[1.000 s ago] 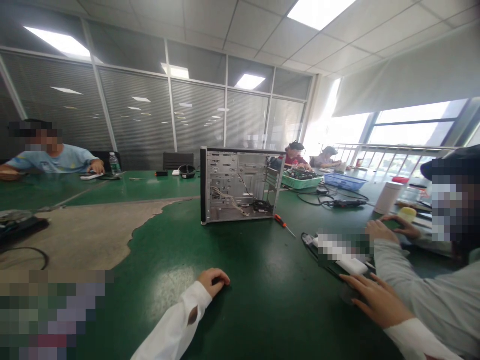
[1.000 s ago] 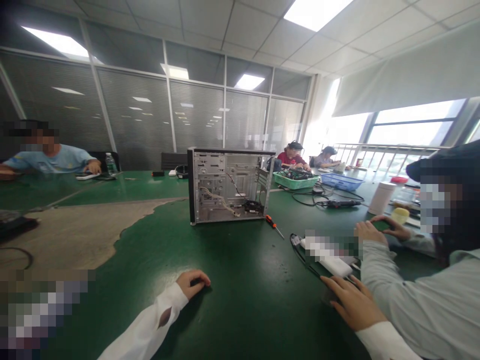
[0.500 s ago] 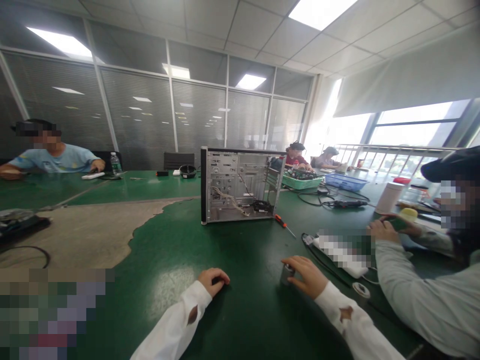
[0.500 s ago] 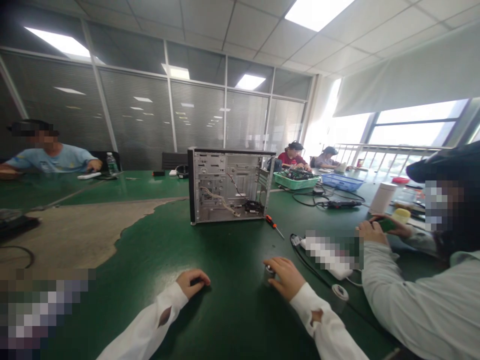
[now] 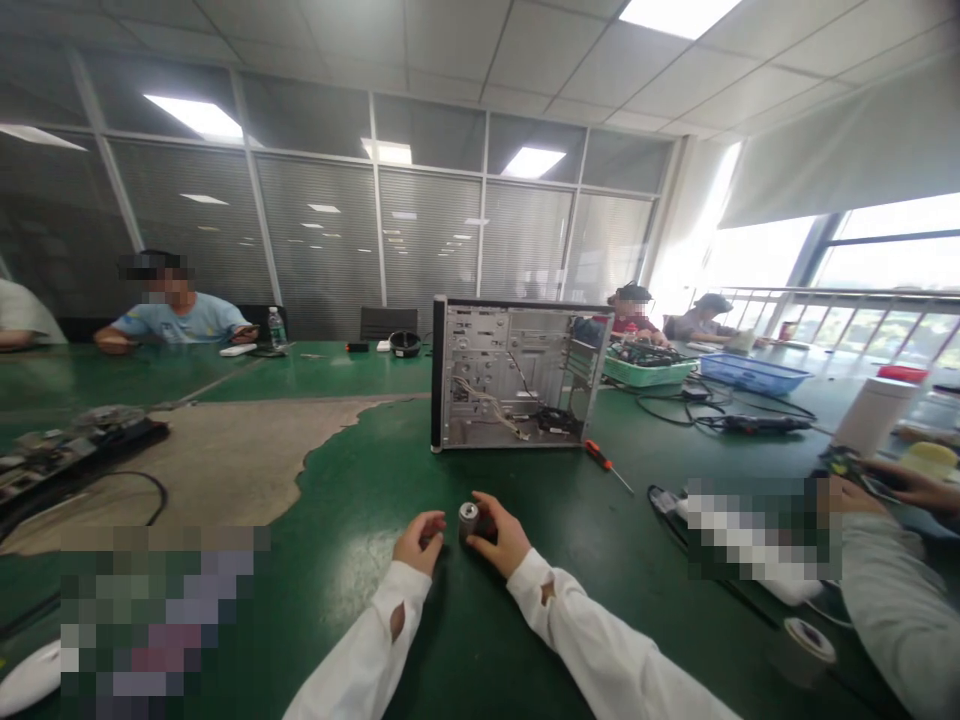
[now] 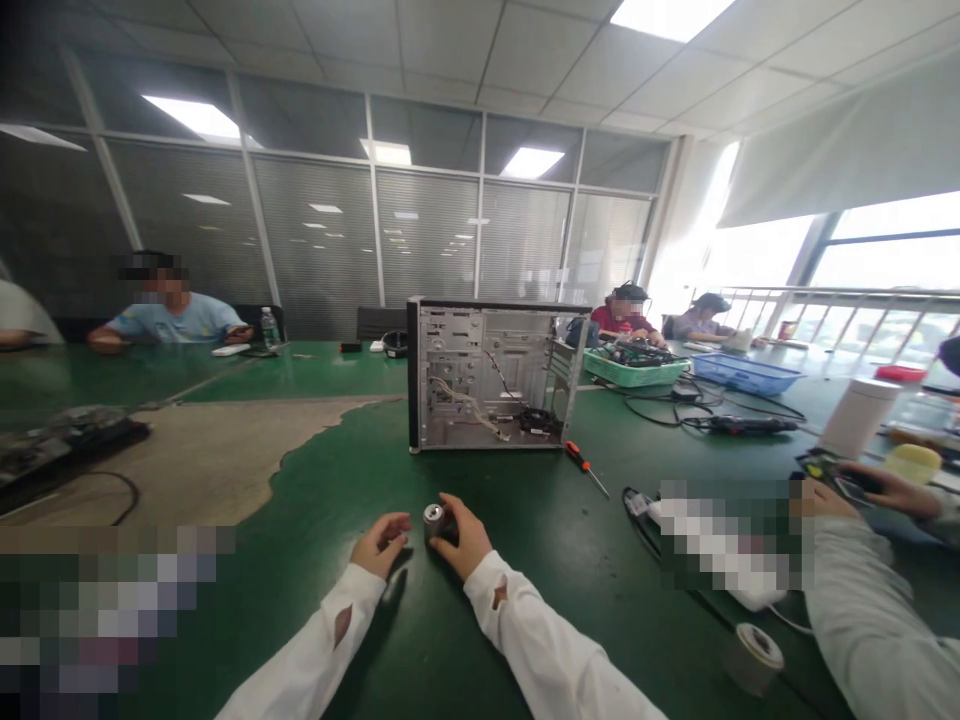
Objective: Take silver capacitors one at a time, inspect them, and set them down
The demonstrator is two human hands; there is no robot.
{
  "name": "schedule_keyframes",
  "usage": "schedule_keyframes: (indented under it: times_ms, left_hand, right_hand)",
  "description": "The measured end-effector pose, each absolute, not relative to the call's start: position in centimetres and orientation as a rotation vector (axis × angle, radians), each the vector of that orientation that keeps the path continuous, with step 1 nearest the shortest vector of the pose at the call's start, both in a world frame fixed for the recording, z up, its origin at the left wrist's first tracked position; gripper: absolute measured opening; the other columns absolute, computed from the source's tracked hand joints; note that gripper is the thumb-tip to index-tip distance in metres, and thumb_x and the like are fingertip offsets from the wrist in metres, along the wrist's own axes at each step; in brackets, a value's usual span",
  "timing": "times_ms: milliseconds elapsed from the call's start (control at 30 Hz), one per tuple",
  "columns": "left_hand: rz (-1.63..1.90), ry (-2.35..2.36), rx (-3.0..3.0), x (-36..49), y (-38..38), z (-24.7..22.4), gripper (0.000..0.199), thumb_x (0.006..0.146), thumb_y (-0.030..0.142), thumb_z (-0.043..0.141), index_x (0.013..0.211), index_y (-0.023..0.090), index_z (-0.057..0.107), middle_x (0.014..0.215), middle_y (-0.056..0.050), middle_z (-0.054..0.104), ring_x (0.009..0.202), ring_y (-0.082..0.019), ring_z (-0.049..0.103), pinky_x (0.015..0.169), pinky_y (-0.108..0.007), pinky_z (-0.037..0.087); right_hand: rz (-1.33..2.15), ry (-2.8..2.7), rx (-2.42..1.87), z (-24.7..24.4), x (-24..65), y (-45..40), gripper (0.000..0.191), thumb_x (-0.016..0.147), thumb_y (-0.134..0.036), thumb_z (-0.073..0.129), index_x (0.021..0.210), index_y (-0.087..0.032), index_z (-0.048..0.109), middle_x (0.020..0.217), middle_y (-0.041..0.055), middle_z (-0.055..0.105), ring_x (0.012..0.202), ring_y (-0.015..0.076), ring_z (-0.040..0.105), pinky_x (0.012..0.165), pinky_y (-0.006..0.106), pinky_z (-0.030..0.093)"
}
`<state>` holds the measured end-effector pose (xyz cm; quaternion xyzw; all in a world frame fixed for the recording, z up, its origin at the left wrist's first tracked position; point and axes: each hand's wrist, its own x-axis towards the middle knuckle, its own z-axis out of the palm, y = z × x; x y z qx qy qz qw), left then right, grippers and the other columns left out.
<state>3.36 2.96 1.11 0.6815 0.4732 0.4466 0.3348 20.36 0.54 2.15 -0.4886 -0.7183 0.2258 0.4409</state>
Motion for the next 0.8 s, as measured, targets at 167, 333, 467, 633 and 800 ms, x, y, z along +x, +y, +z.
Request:
schedule_keyframes:
  times_ms: [167,333,467,633,800]
  left_hand:
    - [1.092,1.235,1.846,3.2,2.9,1.5,0.034,0.061,0.010,0.043,0.095,0.014,0.046,0.087,-0.007,0.059,0.073,-0.014,0.057,0.058,-0.024,0.045]
    - [1.119,1.204,2.182,3.8,1.8,2.3,0.052,0.062,0.013,0.047,0.112,0.016,0.034,0.105,-0.009,0.051,0.092,-0.020,0.049,0.077,-0.033,0.041]
    - [1.118,1.193,2.535,4.6,1.5,3.0,0.048,0.069,0.026,0.047,0.115,0.019,0.034,0.114,-0.010,0.043,0.104,-0.023,0.039,0.086,-0.037,0.032]
    - [1.008,1.320,2.698,5.8,2.2,3.2,0.035,0.073,0.033,0.042,0.106,0.018,0.045,0.106,-0.009,0.050,0.098,-0.024,0.043,0.078,-0.038,0.036]
    - [0.982,1.368,2.726,6.1,2.4,3.0,0.033,0.075,0.032,0.039,0.105,0.019,0.045,0.102,-0.008,0.053,0.094,-0.022,0.046,0.075,-0.036,0.036]
  right_hand:
    - [0.622,-1.791,-1.156,1.8,21.5,0.5,0.068,0.056,-0.006,0.049,0.117,-0.025,0.027,0.100,0.0026,0.048,0.084,0.0154,0.049,0.065,0.027,0.044]
    - [0.633,-1.816,-1.182,1.8,21.8,0.5,0.068,0.055,-0.005,0.047,0.117,-0.024,0.026,0.096,0.0027,0.050,0.085,0.0158,0.049,0.065,0.027,0.043]
    - [0.631,-1.872,-1.228,1.8,21.6,0.7,0.068,0.056,-0.011,0.053,0.118,-0.023,0.027,0.098,0.0038,0.052,0.087,0.0178,0.049,0.070,0.030,0.041]
    - [0.624,-1.850,-1.276,1.7,21.3,1.6,0.062,0.057,-0.017,0.056,0.114,-0.023,0.033,0.092,0.0027,0.054,0.087,0.0179,0.050,0.076,0.032,0.039]
    - [0.611,-1.818,-1.283,1.7,21.0,2.2,0.056,0.056,-0.017,0.057,0.108,-0.024,0.039,0.088,0.0013,0.056,0.082,0.0171,0.052,0.074,0.030,0.039]
